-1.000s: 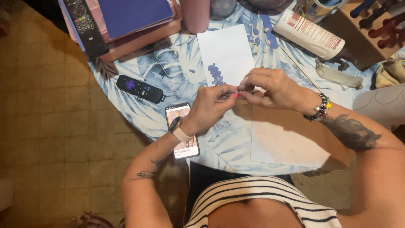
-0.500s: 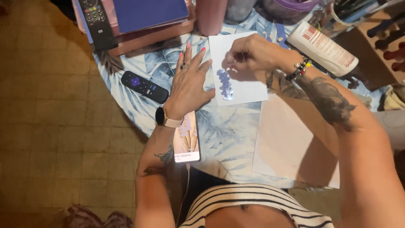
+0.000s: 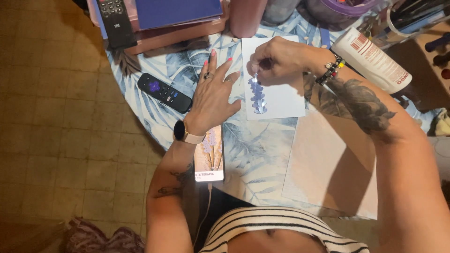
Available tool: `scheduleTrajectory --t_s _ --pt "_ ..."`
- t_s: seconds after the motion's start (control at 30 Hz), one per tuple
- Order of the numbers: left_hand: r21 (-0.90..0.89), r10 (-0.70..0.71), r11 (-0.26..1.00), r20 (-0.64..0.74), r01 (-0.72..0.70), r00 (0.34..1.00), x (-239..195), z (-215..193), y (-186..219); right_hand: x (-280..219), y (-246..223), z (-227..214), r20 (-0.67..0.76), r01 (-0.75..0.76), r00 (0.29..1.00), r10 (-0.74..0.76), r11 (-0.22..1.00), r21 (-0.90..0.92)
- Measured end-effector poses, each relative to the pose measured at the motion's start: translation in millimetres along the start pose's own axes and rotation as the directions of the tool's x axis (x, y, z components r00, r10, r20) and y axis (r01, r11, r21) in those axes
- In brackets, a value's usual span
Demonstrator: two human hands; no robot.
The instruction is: Peeling and placing small decorative stickers onto paper and using a brush for application
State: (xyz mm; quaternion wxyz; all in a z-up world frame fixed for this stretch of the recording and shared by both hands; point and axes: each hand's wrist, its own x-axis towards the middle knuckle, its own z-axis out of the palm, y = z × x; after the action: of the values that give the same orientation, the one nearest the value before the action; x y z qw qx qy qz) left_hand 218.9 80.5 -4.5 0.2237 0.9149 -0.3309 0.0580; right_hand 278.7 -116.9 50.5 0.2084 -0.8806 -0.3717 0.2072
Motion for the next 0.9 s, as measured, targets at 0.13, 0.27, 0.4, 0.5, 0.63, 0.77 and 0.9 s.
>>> scheduleTrajectory --t_s 0.13,0.27,0.4,0.5,0.63,0.77,0.9 --pt "0.016 -0.001 1.0 0.007 0.001 1.0 -0.2 1.7 -0.9 2.5 -2.4 -1.7 0.041 -0.046 0.998 0.044 0.998 0.036" --pt "-0.003 -0.008 1.0 0.016 0.008 1.0 -0.6 2.9 -2.2 4.3 -1.3 -2.0 0.049 -0.05 0.998 0.049 0.999 0.016" --pt "0.009 -0.006 1.0 0.014 0.006 1.0 -0.5 2.5 -2.4 10.1 11.8 2.3 0.082 -0.017 0.997 0.016 1.0 0.02" --pt "0.014 0.003 1.0 -0.007 -0.003 1.0 -1.0 3.0 -2.8 12.8 18.5 5.4 0.089 0.011 0.996 -0.012 1.0 0.01" --pt "0.006 0.005 1.0 -0.021 -0.005 1.0 -0.9 1.6 -2.0 15.3 20.8 6.4 0.11 -0.016 0.994 0.017 1.0 -0.011" --pt "0.002 -0.01 1.0 -0.01 0.01 1.0 -0.4 1.2 -1.4 14.4 14.6 2.8 0.134 -0.029 0.991 0.032 0.999 -0.027" --pt "0.008 -0.003 1.0 -0.015 0.003 1.0 -0.6 1.0 -1.5 15.0 17.9 3.7 0.139 -0.052 0.989 0.055 0.998 -0.023"
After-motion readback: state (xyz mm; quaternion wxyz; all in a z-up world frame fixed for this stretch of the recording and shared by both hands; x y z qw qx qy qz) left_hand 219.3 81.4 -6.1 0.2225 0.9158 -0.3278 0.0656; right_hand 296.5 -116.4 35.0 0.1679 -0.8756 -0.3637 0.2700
